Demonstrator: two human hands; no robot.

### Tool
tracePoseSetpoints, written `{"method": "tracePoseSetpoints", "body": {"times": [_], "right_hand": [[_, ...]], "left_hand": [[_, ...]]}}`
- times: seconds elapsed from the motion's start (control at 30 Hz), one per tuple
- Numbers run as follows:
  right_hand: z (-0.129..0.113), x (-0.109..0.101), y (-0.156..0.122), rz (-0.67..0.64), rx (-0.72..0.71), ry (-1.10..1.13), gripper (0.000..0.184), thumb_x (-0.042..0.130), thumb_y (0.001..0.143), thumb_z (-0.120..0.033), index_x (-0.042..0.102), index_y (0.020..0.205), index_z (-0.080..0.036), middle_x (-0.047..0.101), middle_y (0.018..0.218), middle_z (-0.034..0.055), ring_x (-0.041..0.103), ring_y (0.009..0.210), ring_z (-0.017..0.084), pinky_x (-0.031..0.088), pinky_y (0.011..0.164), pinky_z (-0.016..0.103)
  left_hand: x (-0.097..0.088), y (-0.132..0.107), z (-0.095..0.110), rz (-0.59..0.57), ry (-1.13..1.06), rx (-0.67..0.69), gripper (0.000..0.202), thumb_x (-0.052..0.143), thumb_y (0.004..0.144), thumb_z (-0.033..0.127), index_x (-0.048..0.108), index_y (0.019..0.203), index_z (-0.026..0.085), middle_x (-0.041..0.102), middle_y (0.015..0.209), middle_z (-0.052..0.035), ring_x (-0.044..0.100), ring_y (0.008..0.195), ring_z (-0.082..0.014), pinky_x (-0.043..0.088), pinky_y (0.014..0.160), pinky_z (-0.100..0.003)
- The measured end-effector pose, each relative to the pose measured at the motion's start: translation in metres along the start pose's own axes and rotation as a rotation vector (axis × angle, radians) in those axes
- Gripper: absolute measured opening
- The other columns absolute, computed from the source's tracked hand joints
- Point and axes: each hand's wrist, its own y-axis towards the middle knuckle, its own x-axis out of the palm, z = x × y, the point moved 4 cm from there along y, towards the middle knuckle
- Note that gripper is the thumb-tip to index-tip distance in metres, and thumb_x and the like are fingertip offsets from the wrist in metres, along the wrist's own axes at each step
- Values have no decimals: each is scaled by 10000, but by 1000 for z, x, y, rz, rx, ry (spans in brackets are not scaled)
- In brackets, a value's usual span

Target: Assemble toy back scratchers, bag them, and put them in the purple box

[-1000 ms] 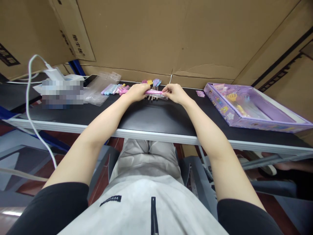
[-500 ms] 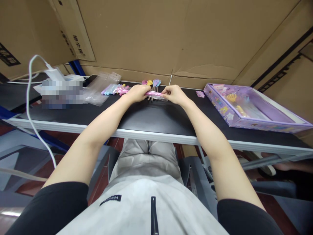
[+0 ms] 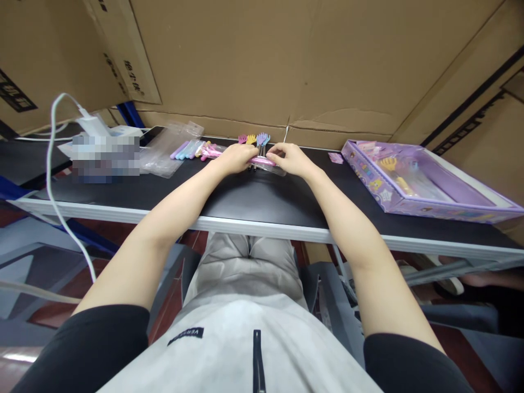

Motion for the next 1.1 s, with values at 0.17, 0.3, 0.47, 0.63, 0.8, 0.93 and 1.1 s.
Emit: {"method": "tracePoseSetpoints", "body": {"times": [0.17,0.3,0.47,0.63,0.8,0.93,1.1], "right_hand": [[2,9,-1,-110,120,190,249,812,881,-358,781,928,-115,778,859,68,652,773,156,522,756,265],[2,10,-6,-193,257,353,218,853,850,-300,775,900,-103,727,747,15,581,663,97,459,681,218],[-1,12,-13,-336,281,445,336,876,855,-290,662,647,-136,581,556,-38,495,570,73,411,641,205],[-9,17,-18,-475,253,561,488,848,927,-294,576,554,-136,543,500,-21,468,513,53,408,590,176],[-11,23,-18,-453,371,660,407,803,958,-196,610,610,-112,554,495,-13,466,453,46,367,483,153],[-14,24,-17,-372,467,751,331,743,984,-127,648,668,-97,584,504,6,499,436,60,396,456,151],[-19,21,-17,-223,544,858,322,664,1011,-60,659,690,-83,572,490,1,507,423,61,421,448,150]], "left_hand": [[6,3,5,62,38,101,274,547,922,110,737,1113,159,773,1063,-153,736,1028,-303,472,780,-356],[8,5,10,141,76,244,249,517,949,110,739,1061,136,755,1001,-157,722,958,-292,451,782,-367],[9,5,17,211,91,306,229,506,978,135,730,1009,162,740,968,-133,691,900,-276,435,828,-387],[11,5,19,188,48,295,216,527,971,155,740,1006,149,737,980,-158,684,953,-305,442,911,-442],[11,6,13,213,-34,196,250,566,937,183,751,1104,160,744,1117,-186,666,1124,-358,424,1022,-532],[5,2,5,251,-100,14,428,597,895,199,698,1311,190,713,1302,-192,597,1304,-403,364,1130,-614],[0,-5,-12,232,-237,-282,635,638,900,282,537,1524,221,573,1554,-203,490,1460,-456,368,1168,-658]]}}
